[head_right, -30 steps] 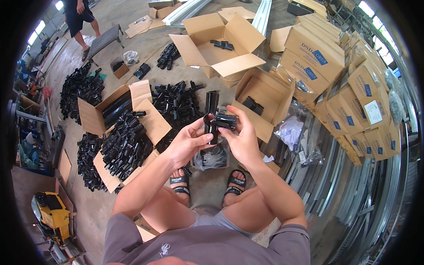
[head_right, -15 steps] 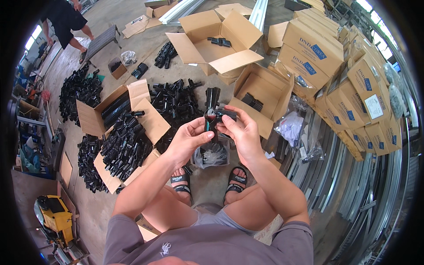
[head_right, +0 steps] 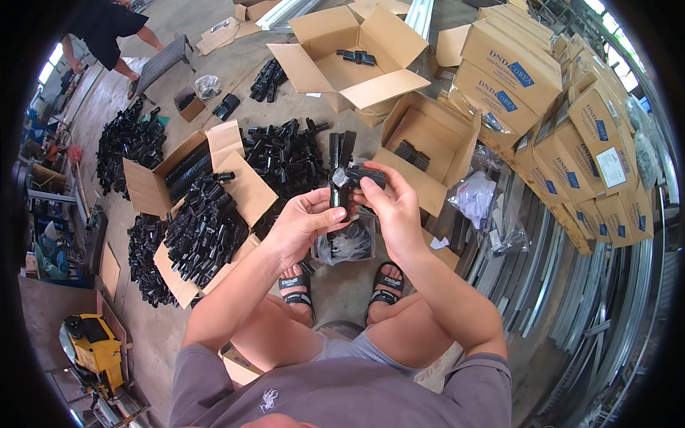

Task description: The person picks up black plastic connector components from boxes on the floor, fits them together by hand, and places the assembled parts into a different box.

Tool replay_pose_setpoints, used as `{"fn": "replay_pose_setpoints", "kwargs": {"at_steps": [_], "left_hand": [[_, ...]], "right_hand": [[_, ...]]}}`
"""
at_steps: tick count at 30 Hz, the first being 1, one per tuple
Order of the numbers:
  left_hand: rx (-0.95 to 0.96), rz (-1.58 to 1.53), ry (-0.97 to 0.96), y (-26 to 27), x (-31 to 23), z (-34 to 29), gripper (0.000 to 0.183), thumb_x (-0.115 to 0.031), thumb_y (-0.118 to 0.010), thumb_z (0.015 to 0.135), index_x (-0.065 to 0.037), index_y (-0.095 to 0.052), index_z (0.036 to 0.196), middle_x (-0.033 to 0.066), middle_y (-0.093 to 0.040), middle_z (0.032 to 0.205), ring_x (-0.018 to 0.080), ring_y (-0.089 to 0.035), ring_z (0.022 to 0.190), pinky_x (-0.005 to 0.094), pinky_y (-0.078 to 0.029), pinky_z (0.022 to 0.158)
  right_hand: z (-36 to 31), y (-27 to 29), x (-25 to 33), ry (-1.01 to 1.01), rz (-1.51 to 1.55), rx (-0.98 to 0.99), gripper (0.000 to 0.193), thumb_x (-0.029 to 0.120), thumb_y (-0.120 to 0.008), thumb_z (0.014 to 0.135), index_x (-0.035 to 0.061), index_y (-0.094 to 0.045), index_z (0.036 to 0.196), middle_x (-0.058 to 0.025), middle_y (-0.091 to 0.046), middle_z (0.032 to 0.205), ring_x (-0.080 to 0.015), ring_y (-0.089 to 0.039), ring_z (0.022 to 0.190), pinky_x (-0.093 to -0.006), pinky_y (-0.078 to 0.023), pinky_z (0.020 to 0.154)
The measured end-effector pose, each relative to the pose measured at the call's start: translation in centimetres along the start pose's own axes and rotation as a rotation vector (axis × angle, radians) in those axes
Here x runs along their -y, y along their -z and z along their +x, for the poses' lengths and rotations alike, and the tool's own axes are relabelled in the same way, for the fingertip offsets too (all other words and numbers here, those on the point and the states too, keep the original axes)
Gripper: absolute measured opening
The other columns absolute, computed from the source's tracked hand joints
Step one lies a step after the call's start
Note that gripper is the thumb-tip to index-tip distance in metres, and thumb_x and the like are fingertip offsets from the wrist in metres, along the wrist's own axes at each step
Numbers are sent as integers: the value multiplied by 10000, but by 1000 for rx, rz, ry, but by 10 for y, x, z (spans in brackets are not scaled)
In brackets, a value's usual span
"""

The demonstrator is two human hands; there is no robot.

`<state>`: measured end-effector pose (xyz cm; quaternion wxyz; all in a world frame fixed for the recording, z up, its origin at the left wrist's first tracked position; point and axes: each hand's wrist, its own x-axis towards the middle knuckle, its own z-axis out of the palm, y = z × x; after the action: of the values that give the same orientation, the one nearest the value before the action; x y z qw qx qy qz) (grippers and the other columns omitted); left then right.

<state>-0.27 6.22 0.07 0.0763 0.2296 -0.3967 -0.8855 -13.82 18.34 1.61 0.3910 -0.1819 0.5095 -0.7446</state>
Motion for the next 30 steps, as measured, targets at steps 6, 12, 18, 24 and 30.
{"fn": "replay_pose_setpoints", "kwargs": {"at_steps": [6, 12, 18, 24, 30], "left_hand": [[-33, 71, 24, 0, -7, 0, 348, -63, -745, 845, -10, -641, 1174, 45, -690, 1059, 117, -651, 974, 274, -516, 898], [-142, 340, -200, 30, -27, 2, 353, 13, -687, 848, 16, -630, 1196, 47, -688, 1096, 88, -624, 973, 246, -481, 912], [-512, 1206, -377, 44, -49, 1, 463, -52, -728, 782, 27, -620, 1226, 151, -718, 923, 260, -686, 818, 330, -524, 801], [-527, 1579, -276, 74, -47, -1, 378, -72, -723, 741, -42, -682, 1115, 252, -668, 865, 408, -656, 853, 471, -516, 777], [-413, 1642, -253, 73, -45, 6, 366, -100, -722, 755, -49, -654, 1111, 231, -671, 810, 411, -658, 803, 490, -513, 734]], "right_hand": [[6, 4, -5, -8, -59, 38, 335, 117, -604, 965, -5, -528, 1268, -110, -642, 1126, -169, -654, 963, -316, -536, 872], [60, 41, -11, -44, -289, -161, 445, 392, -485, 1021, 15, -534, 1253, -110, -665, 1068, -185, -661, 903, -293, -509, 761], [121, 155, -122, -146, -1397, 133, 272, 258, -600, 902, 8, -706, 915, -236, -693, 900, -363, -685, 848, -432, -532, 780], [141, 147, -223, -328, -1764, 288, 201, 170, -623, 854, 55, -715, 991, -228, -680, 1039, -399, -651, 1002, -491, -524, 873], [174, 170, -302, -339, -1436, -191, 332, 224, -708, 777, 12, -679, 1030, -237, -673, 1077, -404, -634, 1051, -479, -508, 910]]}}
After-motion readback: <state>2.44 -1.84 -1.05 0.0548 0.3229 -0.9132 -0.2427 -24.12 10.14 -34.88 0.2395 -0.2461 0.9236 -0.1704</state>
